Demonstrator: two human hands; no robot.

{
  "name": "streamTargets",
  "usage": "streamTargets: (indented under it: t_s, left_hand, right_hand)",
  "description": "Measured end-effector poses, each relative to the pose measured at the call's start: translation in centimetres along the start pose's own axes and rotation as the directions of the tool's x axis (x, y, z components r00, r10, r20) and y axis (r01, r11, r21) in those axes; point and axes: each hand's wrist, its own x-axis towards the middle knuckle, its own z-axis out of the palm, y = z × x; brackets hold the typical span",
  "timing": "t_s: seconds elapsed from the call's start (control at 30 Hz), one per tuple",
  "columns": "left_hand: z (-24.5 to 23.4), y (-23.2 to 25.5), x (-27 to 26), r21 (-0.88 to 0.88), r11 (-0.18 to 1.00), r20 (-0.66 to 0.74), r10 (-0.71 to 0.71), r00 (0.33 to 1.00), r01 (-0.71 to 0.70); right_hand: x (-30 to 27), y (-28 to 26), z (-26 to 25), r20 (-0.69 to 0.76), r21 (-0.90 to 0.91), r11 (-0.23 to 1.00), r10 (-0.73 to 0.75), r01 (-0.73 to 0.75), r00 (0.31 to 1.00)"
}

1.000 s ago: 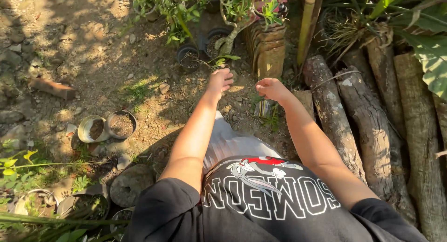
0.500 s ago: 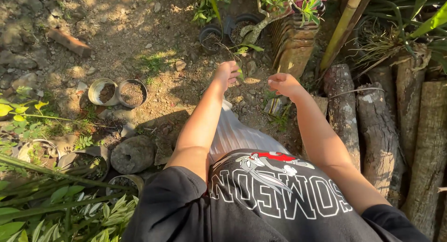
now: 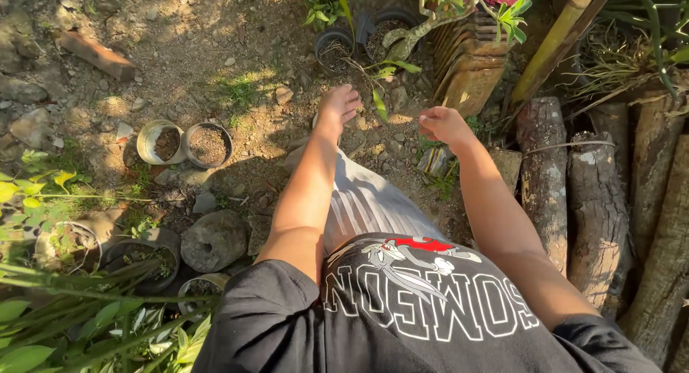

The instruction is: The person is gardening by handling soil and checking on potted plants in an outdoor area.

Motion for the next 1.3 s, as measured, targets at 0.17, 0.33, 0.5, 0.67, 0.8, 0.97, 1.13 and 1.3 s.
streamTargets:
  t_s: [0.17,0.33,0.5,0.67,0.8,0.97,1.13,1.3]
  left_hand:
    - [-2.5,-0.4,6.7,-0.033,0.998,-0.018,-0.057,0.998,0.056]
    - [-4.5,1.8,15.5,-0.111,0.984,0.007,-0.137,0.991,0.137]
    - [-8.3,-1.1,27.1,-0.12,0.969,-0.055,-0.223,0.973,0.215]
    - [-12.6,-9.3,35.5,-0.183,0.947,-0.087,-0.281,0.956,0.262]
    - [-16.1,-14.9,41.1,-0.221,0.947,-0.125,-0.265,0.956,0.234]
    - [-17.7,-16.8,43.2,-0.213,0.926,-0.197,-0.352,0.915,0.311]
    - [-19.2,-21.4,46.9,-0.292,0.89,-0.231,-0.421,0.877,0.35]
    - [-19.7,-23.9,49.4,-0.258,0.936,-0.253,-0.303,0.919,0.238]
  right_hand:
    - [8.2,-1.3,3.6,0.035,0.025,0.995,0.1,-0.1,0.994]
    - [19.5,-4.5,7.8,0.047,0.133,0.972,0.191,-0.196,0.98]
    - [35.0,-2.1,12.8,0.106,0.265,0.935,0.217,-0.238,0.97]
    - [45.9,0.1,20.0,0.111,0.363,0.824,0.425,-0.434,0.899]
    - [55.7,6.0,24.8,0.092,0.535,0.733,0.444,-0.42,0.891]
    - [62.6,14.9,28.3,0.174,0.519,0.695,0.484,-0.498,0.858]
    - [68.5,19.3,30.3,0.17,0.625,0.567,0.571,-0.536,0.803]
    - [71.8,17.7,30.8,-0.016,0.874,0.43,0.488,-0.225,0.873]
